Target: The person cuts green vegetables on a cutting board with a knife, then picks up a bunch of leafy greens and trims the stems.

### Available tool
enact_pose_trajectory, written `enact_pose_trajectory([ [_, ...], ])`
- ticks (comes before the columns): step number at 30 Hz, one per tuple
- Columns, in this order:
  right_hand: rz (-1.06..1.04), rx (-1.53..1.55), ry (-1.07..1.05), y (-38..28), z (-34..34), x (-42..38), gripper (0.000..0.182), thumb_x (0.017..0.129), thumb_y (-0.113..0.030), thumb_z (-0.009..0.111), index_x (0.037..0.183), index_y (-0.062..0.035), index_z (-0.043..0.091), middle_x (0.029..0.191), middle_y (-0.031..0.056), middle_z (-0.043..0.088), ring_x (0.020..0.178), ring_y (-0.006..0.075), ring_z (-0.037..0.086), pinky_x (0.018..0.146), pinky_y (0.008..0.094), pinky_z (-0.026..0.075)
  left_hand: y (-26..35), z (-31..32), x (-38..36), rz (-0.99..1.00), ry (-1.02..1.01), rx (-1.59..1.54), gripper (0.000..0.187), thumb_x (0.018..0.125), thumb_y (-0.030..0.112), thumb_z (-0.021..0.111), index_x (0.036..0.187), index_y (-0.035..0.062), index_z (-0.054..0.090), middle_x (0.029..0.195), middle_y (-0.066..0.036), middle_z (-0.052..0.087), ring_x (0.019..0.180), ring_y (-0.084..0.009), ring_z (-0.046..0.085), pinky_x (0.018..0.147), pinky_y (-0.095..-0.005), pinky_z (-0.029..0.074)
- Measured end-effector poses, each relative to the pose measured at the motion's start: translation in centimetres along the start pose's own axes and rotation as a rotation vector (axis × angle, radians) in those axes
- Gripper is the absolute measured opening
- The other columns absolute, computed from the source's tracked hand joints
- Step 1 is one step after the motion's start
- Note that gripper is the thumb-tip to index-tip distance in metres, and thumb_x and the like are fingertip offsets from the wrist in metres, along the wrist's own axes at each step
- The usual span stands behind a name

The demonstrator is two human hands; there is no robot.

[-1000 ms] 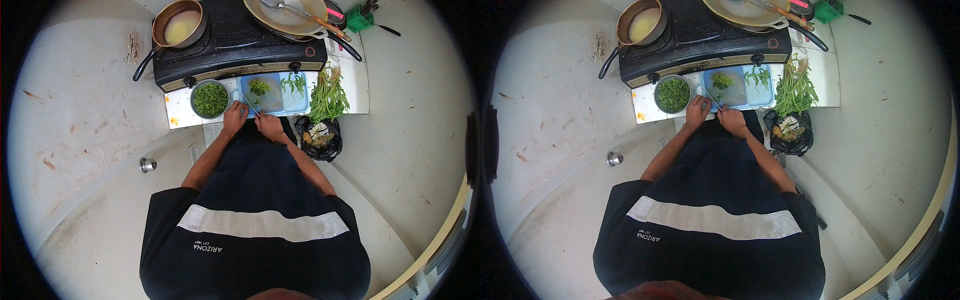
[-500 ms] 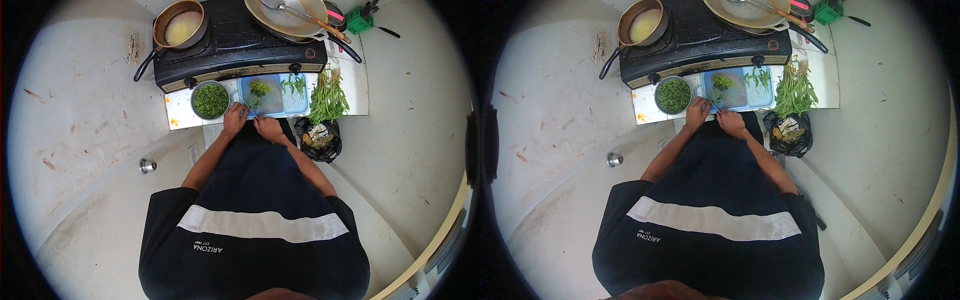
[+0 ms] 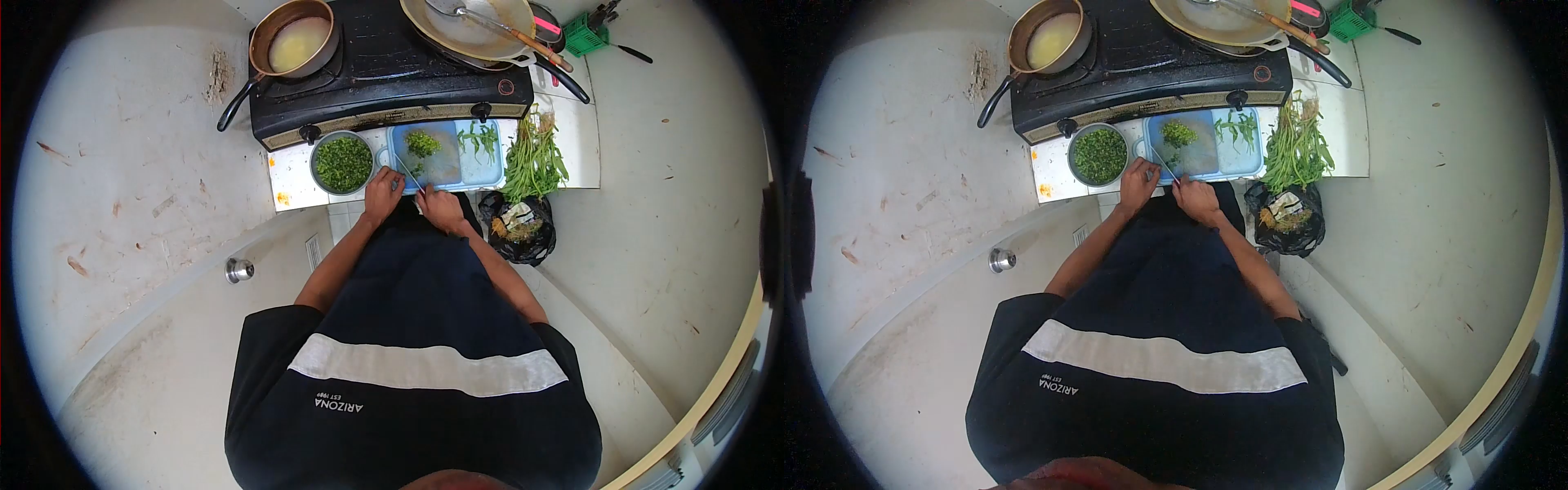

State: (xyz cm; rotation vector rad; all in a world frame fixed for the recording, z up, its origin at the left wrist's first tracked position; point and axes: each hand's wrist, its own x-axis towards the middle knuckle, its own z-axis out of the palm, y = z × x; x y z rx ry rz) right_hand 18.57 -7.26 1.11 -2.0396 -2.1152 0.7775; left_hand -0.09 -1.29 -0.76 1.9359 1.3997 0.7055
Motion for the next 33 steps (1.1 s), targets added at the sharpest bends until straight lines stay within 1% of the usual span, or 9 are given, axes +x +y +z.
enact_pose_trajectory([
  [5, -0.098, 0.043, 0.006, 0.4, 0.2, -0.4, 0.045, 0.106, -0.040, 0.051, 0.099, 0.0035, 0.062, 0.066, 0.0240, 0.068, 0.062, 0.0441, 0.069, 0.060, 0.0542, 0.056, 0.3, -0.1, 0.0, 0.004, 0.011, -0.020, 0.010, 0.089, 0.012, 0.072, 0.094, 0.0036, 0.074, 0.095, -0.011, 0.067, 0.082, -0.0339, 0.070, 0.073, -0.0443, 0.056],
  [14, -0.114, -0.023, -0.006, -0.5, 0.6, 1.0, 0.041, 0.106, -0.037, 0.053, 0.098, 0.0034, 0.060, 0.064, 0.0218, 0.067, 0.060, 0.0418, 0.070, 0.059, 0.0508, 0.058, 0.5, -0.1, 0.0, -0.046, -0.010, -0.032, 0.008, 0.088, 0.011, 0.072, 0.093, 0.0040, 0.071, 0.095, -0.011, 0.067, 0.076, -0.0343, 0.068, 0.070, -0.0446, 0.054],
  [16, -0.102, -0.012, -0.007, -0.6, 0.3, 0.8, 0.042, 0.106, -0.037, 0.053, 0.098, 0.0031, 0.060, 0.064, 0.0222, 0.068, 0.061, 0.0423, 0.070, 0.059, 0.0515, 0.058, 0.7, -0.2, 0.1, -0.111, -0.029, -0.081, 0.007, 0.088, 0.009, 0.072, 0.093, 0.0036, 0.070, 0.092, -0.011, 0.067, 0.071, -0.0326, 0.067, 0.068, -0.0431, 0.054],
  [20, -0.032, 0.034, -0.027, 0.1, 0.1, 0.2, 0.043, 0.105, -0.039, 0.053, 0.100, 0.0024, 0.061, 0.067, 0.0242, 0.068, 0.064, 0.0446, 0.070, 0.061, 0.0538, 0.057, 0.3, 0.5, 0.2, -0.073, 0.046, -0.132, 0.006, 0.088, 0.008, 0.071, 0.092, 0.0032, 0.070, 0.089, -0.011, 0.066, 0.066, -0.0295, 0.066, 0.066, -0.0410, 0.053],
  [22, -0.033, 0.021, -0.003, 0.1, -0.3, 0.0, 0.043, 0.106, -0.038, 0.052, 0.099, 0.0030, 0.061, 0.066, 0.0236, 0.068, 0.063, 0.0442, 0.070, 0.060, 0.0537, 0.058, 0.6, 0.4, 0.2, -0.199, 0.032, -0.211, 0.006, 0.089, 0.008, 0.071, 0.093, 0.0031, 0.070, 0.088, -0.010, 0.066, 0.066, -0.0273, 0.065, 0.066, -0.0400, 0.053],
  [23, -0.034, 0.012, 0.021, 0.2, -0.4, -0.1, 0.043, 0.106, -0.038, 0.051, 0.098, 0.0037, 0.062, 0.065, 0.0230, 0.068, 0.062, 0.0438, 0.071, 0.059, 0.0536, 0.058, 0.8, 0.3, 0.2, -0.198, 0.031, -0.213, 0.006, 0.089, 0.008, 0.071, 0.093, 0.0031, 0.070, 0.088, -0.010, 0.066, 0.066, -0.0273, 0.065, 0.066, -0.0400, 0.053],
  [26, -0.019, 0.022, -0.012, 0.1, -0.7, -0.3, 0.045, 0.106, -0.039, 0.051, 0.100, 0.0042, 0.062, 0.066, 0.0241, 0.068, 0.064, 0.0445, 0.071, 0.061, 0.0544, 0.058, 0.7, -0.2, 0.0, -0.136, 0.025, -0.153, 0.007, 0.090, 0.008, 0.071, 0.095, 0.0036, 0.071, 0.090, -0.010, 0.067, 0.065, -0.0263, 0.064, 0.065, -0.0387, 0.052],
  [31, -0.059, 0.042, -0.040, 0.2, -0.4, -0.5, 0.045, 0.106, -0.039, 0.051, 0.100, 0.0039, 0.062, 0.069, 0.0260, 0.069, 0.065, 0.0456, 0.070, 0.063, 0.0558, 0.058, 0.3, -0.5, -0.1, 0.057, 0.032, 0.002, 0.009, 0.091, 0.012, 0.071, 0.097, 0.0054, 0.073, 0.095, -0.009, 0.069, 0.075, -0.0315, 0.069, 0.069, -0.0416, 0.054],
  [33, -0.073, 0.055, -0.044, 0.1, -0.3, -0.5, 0.045, 0.106, -0.039, 0.051, 0.100, 0.0038, 0.062, 0.070, 0.0264, 0.069, 0.066, 0.0460, 0.070, 0.063, 0.0562, 0.058, 0.2, -0.5, -0.2, 0.047, 0.023, -0.003, 0.009, 0.092, 0.012, 0.071, 0.098, 0.0056, 0.074, 0.095, -0.010, 0.069, 0.077, -0.0328, 0.069, 0.070, -0.0423, 0.055],
])
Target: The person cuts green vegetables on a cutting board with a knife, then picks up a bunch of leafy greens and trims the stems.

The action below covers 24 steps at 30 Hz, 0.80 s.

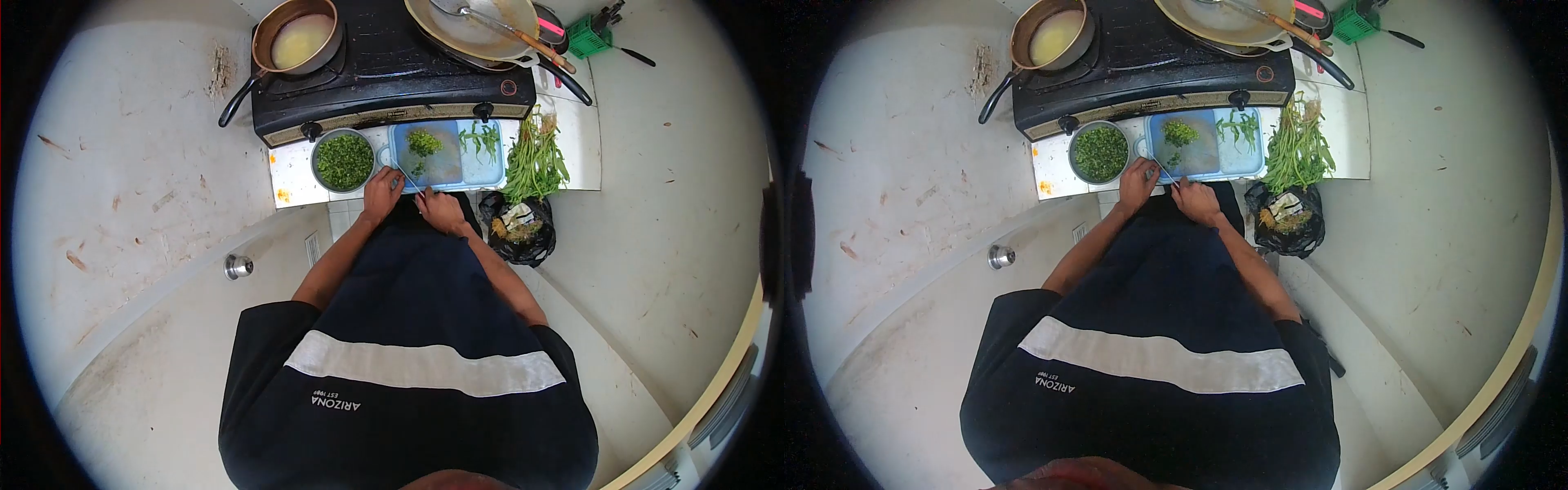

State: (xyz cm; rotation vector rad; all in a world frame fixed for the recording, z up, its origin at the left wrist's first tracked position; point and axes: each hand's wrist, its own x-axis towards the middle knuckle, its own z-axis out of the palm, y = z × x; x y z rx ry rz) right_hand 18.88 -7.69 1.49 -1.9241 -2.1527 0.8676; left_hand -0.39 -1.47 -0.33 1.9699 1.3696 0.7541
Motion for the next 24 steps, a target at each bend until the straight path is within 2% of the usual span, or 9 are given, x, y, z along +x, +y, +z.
enact_pose_trajectory([
  [3, 0.002, -0.014, -0.002, -0.1, 0.3, 0.2, 0.044, 0.106, -0.039, 0.052, 0.098, 0.0032, 0.062, 0.069, 0.0258, 0.069, 0.065, 0.0455, 0.070, 0.063, 0.0556, 0.058, 0.0, -0.1, 0.0, -0.005, -0.013, -0.006, 0.010, 0.092, 0.013, 0.071, 0.098, 0.0059, 0.074, 0.096, -0.010, 0.069, 0.080, -0.0344, 0.070, 0.071, -0.0434, 0.055],
  [5, -0.052, -0.034, 0.068, -0.2, 0.7, 0.6, 0.043, 0.106, -0.038, 0.052, 0.096, 0.0027, 0.062, 0.067, 0.0243, 0.068, 0.064, 0.0440, 0.071, 0.063, 0.0532, 0.058, -0.1, -0.1, -0.1, 0.000, -0.017, -0.007, 0.010, 0.092, 0.013, 0.071, 0.098, 0.0059, 0.075, 0.096, -0.010, 0.070, 0.081, -0.0345, 0.070, 0.072, -0.0438, 0.056],
  [7, -0.039, -0.028, 0.048, -0.4, 1.0, 1.4, 0.043, 0.106, -0.038, 0.051, 0.097, 0.0022, 0.062, 0.067, 0.0237, 0.068, 0.064, 0.0439, 0.070, 0.063, 0.0530, 0.058, 0.1, 0.0, 0.0, -0.066, -0.049, -0.001, 0.010, 0.092, 0.012, 0.071, 0.098, 0.0057, 0.075, 0.097, -0.010, 0.070, 0.083, -0.0352, 0.070, 0.074, -0.0445, 0.056],
  [11, -0.019, -0.041, 0.016, -0.5, 0.8, 1.7, 0.042, 0.106, -0.038, 0.051, 0.097, 0.0013, 0.062, 0.066, 0.0230, 0.068, 0.064, 0.0436, 0.070, 0.062, 0.0520, 0.058, 0.1, -0.1, 0.0, -0.072, -0.050, 0.012, 0.010, 0.092, 0.013, 0.071, 0.098, 0.0058, 0.076, 0.097, -0.010, 0.071, 0.085, -0.0356, 0.071, 0.075, -0.0446, 0.056],
  [20, 0.036, -0.030, 0.034, 0.3, 0.6, 0.7, 0.043, 0.105, -0.040, 0.053, 0.098, 0.0018, 0.062, 0.067, 0.0251, 0.068, 0.064, 0.0451, 0.070, 0.061, 0.0548, 0.057, 0.3, -0.4, 0.0, -0.089, -0.058, -0.017, 0.012, 0.093, 0.013, 0.071, 0.099, 0.0052, 0.076, 0.097, -0.010, 0.071, 0.084, -0.0348, 0.071, 0.074, -0.0435, 0.056],
  [24, -0.011, -0.024, 0.070, 0.0, 0.6, 0.4, 0.043, 0.105, -0.039, 0.053, 0.097, 0.0015, 0.062, 0.066, 0.0251, 0.067, 0.064, 0.0447, 0.070, 0.061, 0.0540, 0.057, -0.3, -0.1, -0.2, -0.027, -0.050, 0.011, 0.012, 0.094, 0.013, 0.070, 0.100, 0.0051, 0.077, 0.097, -0.010, 0.071, 0.084, -0.0345, 0.071, 0.075, -0.0435, 0.057],
])
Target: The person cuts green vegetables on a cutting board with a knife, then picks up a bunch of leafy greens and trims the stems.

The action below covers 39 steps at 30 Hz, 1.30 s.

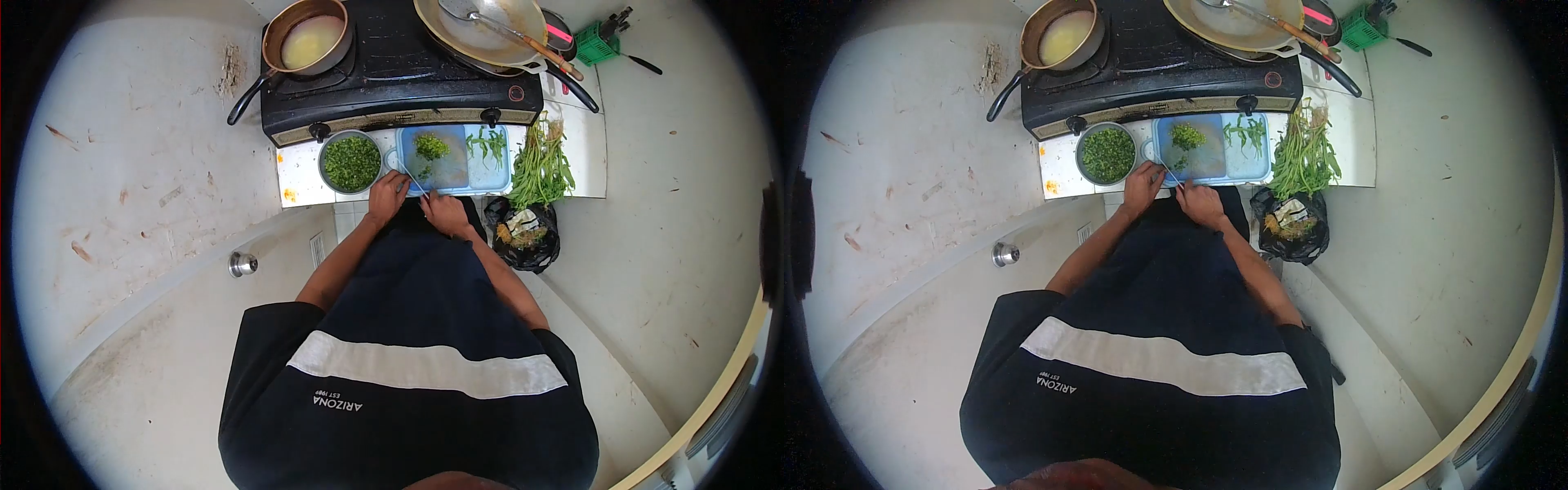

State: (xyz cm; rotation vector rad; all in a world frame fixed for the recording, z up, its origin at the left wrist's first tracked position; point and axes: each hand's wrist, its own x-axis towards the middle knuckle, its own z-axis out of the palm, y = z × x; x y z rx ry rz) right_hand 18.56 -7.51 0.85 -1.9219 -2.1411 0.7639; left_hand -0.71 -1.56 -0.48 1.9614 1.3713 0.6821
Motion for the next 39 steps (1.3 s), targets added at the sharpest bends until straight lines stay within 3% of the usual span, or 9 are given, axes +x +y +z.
enact_pose_trajectory([
  [11, -0.040, -0.064, -0.007, -0.4, 0.5, 1.4, 0.043, 0.106, -0.038, 0.052, 0.090, 0.0009, 0.062, 0.064, 0.0203, 0.069, 0.061, 0.0399, 0.072, 0.058, 0.0486, 0.059, -0.4, -0.1, -0.2, 0.100, 0.020, 0.039, 0.012, 0.093, 0.011, 0.071, 0.101, 0.0039, 0.077, 0.096, -0.010, 0.071, 0.083, -0.0331, 0.071, 0.075, -0.0425, 0.058],
  [17, -0.007, -0.038, 0.004, 0.6, 0.6, 0.4, 0.041, 0.105, -0.038, 0.054, 0.097, 0.0014, 0.061, 0.064, 0.0226, 0.067, 0.062, 0.0428, 0.070, 0.059, 0.0531, 0.057, -0.3, -0.2, -0.2, 0.108, 0.022, 0.018, 0.013, 0.093, 0.011, 0.071, 0.102, 0.0033, 0.077, 0.096, -0.010, 0.071, 0.081, -0.0332, 0.071, 0.074, -0.0429, 0.058],
  [30, -0.008, -0.037, -0.063, -0.7, 0.3, 1.2, 0.041, 0.106, -0.036, 0.052, 0.094, 0.0022, 0.062, 0.068, 0.0219, 0.070, 0.065, 0.0407, 0.073, 0.061, 0.0508, 0.059, -0.5, 0.0, -0.2, 0.107, 0.035, 0.018, 0.011, 0.094, 0.013, 0.071, 0.099, 0.0046, 0.076, 0.095, -0.010, 0.071, 0.080, -0.0338, 0.070, 0.073, -0.0427, 0.058],
  [39, 0.052, -0.022, -0.044, -0.1, 0.0, 0.6, 0.042, 0.106, -0.040, 0.052, 0.097, 0.0010, 0.060, 0.069, 0.0253, 0.068, 0.067, 0.0451, 0.071, 0.063, 0.0537, 0.058, -0.8, 0.1, -0.3, 0.128, 0.026, 0.034, 0.012, 0.093, 0.013, 0.071, 0.100, 0.0061, 0.077, 0.096, -0.009, 0.071, 0.081, -0.0329, 0.070, 0.073, -0.0420, 0.058],
])
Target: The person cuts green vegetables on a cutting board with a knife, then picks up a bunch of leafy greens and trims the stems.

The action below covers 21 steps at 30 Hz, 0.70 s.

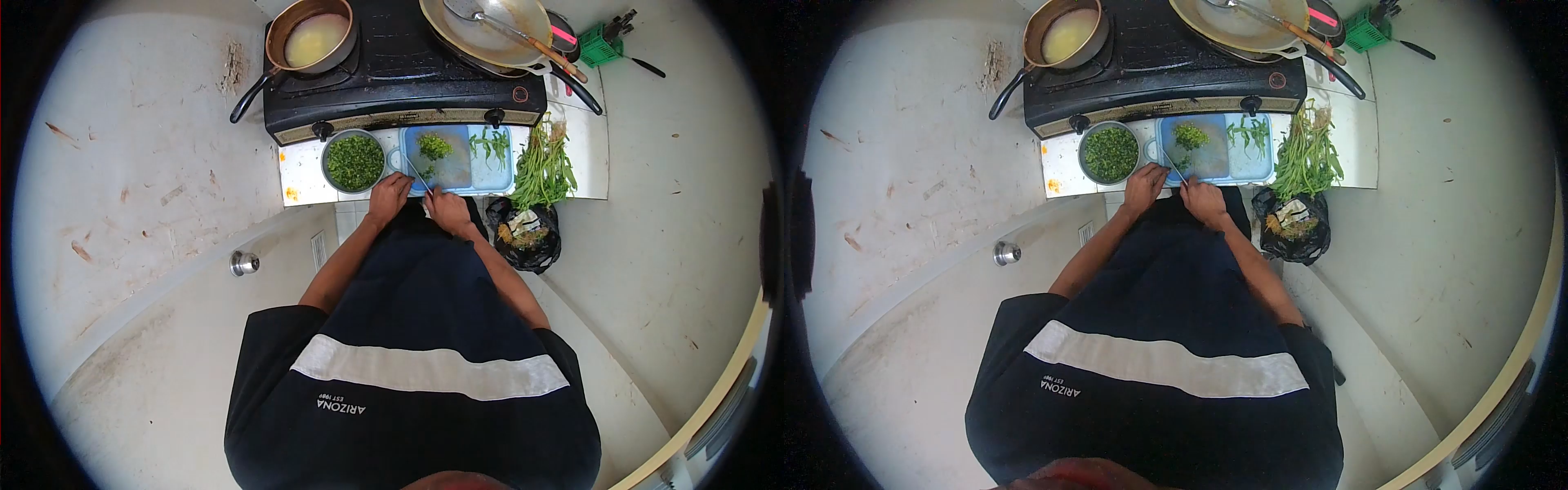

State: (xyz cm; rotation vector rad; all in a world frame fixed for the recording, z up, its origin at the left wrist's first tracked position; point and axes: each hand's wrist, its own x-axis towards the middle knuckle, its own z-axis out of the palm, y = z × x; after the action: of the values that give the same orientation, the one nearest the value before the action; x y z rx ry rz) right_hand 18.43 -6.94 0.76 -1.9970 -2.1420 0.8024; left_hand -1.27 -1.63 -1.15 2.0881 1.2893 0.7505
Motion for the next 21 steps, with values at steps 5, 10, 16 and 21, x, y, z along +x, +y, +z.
enact_pose_trajectory([
  [5, -0.079, 0.015, -0.017, -0.1, 0.1, -0.4, 0.043, 0.106, -0.040, 0.052, 0.098, 0.0020, 0.060, 0.069, 0.0251, 0.068, 0.067, 0.0454, 0.070, 0.063, 0.0545, 0.057, 0.0, 0.0, -0.2, -0.021, 0.010, 0.016, 0.011, 0.093, 0.012, 0.071, 0.099, 0.0059, 0.077, 0.095, -0.009, 0.071, 0.082, -0.0322, 0.070, 0.074, -0.0418, 0.058],
  [10, -0.062, -0.018, -0.032, 0.0, 0.4, 0.0, 0.042, 0.106, -0.039, 0.052, 0.098, 0.0016, 0.061, 0.069, 0.0240, 0.069, 0.066, 0.0451, 0.070, 0.062, 0.0538, 0.057, -0.1, -0.1, -0.4, 0.000, 0.017, -0.013, 0.011, 0.093, 0.012, 0.071, 0.100, 0.0057, 0.076, 0.096, -0.009, 0.071, 0.082, -0.0326, 0.070, 0.074, -0.0416, 0.058],
  [16, -0.033, -0.044, -0.041, 1.1, -0.4, 0.0, 0.041, 0.105, -0.039, 0.053, 0.102, 0.0008, 0.060, 0.070, 0.0244, 0.070, 0.066, 0.0456, 0.071, 0.063, 0.0537, 0.058, 0.5, -0.7, -0.5, -0.101, -0.020, -0.101, 0.012, 0.095, 0.012, 0.069, 0.102, 0.0046, 0.075, 0.097, -0.011, 0.070, 0.075, -0.0330, 0.069, 0.070, -0.0428, 0.057],
  [21, 0.021, -0.080, -0.046, 2.0, -2.5, 0.8, 0.040, 0.105, -0.039, 0.053, 0.101, 0.0006, 0.060, 0.072, 0.0241, 0.071, 0.071, 0.0457, 0.072, 0.067, 0.0549, 0.058, 1.3, -1.3, 0.1, -0.157, -0.019, -0.151, 0.016, 0.098, 0.014, 0.068, 0.111, 0.0058, 0.073, 0.100, -0.011, 0.072, 0.066, -0.0303, 0.068, 0.067, -0.0413, 0.056],
])
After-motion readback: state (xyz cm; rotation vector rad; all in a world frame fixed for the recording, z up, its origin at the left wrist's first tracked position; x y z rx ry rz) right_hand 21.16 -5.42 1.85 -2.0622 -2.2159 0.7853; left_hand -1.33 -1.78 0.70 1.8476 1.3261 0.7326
